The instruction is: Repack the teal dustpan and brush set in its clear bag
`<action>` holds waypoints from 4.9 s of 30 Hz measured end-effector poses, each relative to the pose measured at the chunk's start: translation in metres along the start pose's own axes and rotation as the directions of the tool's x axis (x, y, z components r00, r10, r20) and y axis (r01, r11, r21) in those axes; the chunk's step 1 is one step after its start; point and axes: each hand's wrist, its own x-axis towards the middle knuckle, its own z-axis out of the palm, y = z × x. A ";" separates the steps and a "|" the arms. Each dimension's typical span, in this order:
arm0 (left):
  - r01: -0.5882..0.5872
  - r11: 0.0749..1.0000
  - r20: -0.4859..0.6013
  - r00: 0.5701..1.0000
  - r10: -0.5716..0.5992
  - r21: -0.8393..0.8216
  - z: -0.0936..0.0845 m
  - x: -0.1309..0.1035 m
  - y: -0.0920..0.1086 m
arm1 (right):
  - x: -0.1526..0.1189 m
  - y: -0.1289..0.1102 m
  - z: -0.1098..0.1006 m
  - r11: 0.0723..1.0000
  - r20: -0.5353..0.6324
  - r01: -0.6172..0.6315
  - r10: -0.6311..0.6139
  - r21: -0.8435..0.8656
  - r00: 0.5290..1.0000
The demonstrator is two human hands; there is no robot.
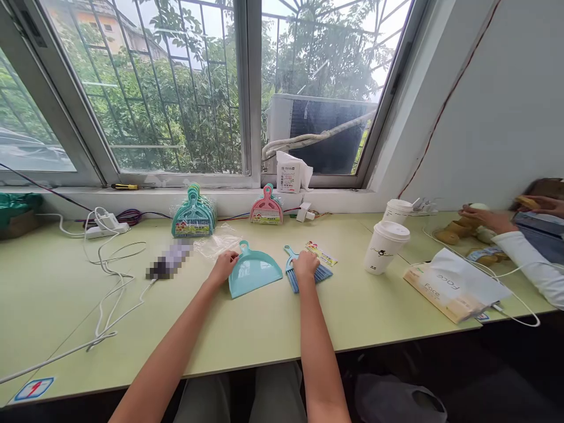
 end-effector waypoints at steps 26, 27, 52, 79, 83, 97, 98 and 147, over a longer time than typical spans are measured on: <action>-0.163 0.966 0.237 0.965 0.113 0.201 0.008 -0.026 0.054 | -0.043 -0.057 -0.001 0.918 -0.031 0.361 -0.361 0.165 0.932; -0.194 0.964 0.252 0.957 0.145 0.183 0.010 -0.028 0.056 | -0.042 -0.057 0.001 0.919 -0.040 0.365 -0.363 0.148 0.931; -0.533 0.744 0.310 0.844 0.437 0.404 0.010 -0.021 0.047 | -0.031 -0.056 0.015 0.839 0.096 0.407 -0.468 0.363 0.879; 0.288 0.341 0.165 0.923 -0.348 -0.895 -0.006 -0.002 0.023 | 0.012 -0.011 0.039 0.913 -0.054 0.229 -0.224 0.337 0.973; 0.299 0.306 0.159 0.899 -0.409 -0.904 -0.006 0.001 0.013 | 0.004 -0.019 0.043 0.914 0.005 0.268 -0.283 0.304 0.959; 0.301 0.142 0.237 0.908 -0.346 -0.943 0.005 -0.002 0.029 | -0.020 -0.054 0.014 0.680 -0.254 0.423 -0.339 0.599 0.906; 0.295 0.139 0.240 0.918 -0.317 -0.945 0.005 -0.003 0.031 | -0.026 -0.059 0.016 0.682 -0.216 0.468 -0.425 0.562 0.879; 0.227 0.847 -0.126 0.974 -0.189 0.481 -0.038 0.001 -0.014 | -0.001 -0.023 0.012 0.076 0.456 -0.455 -0.291 0.887 0.841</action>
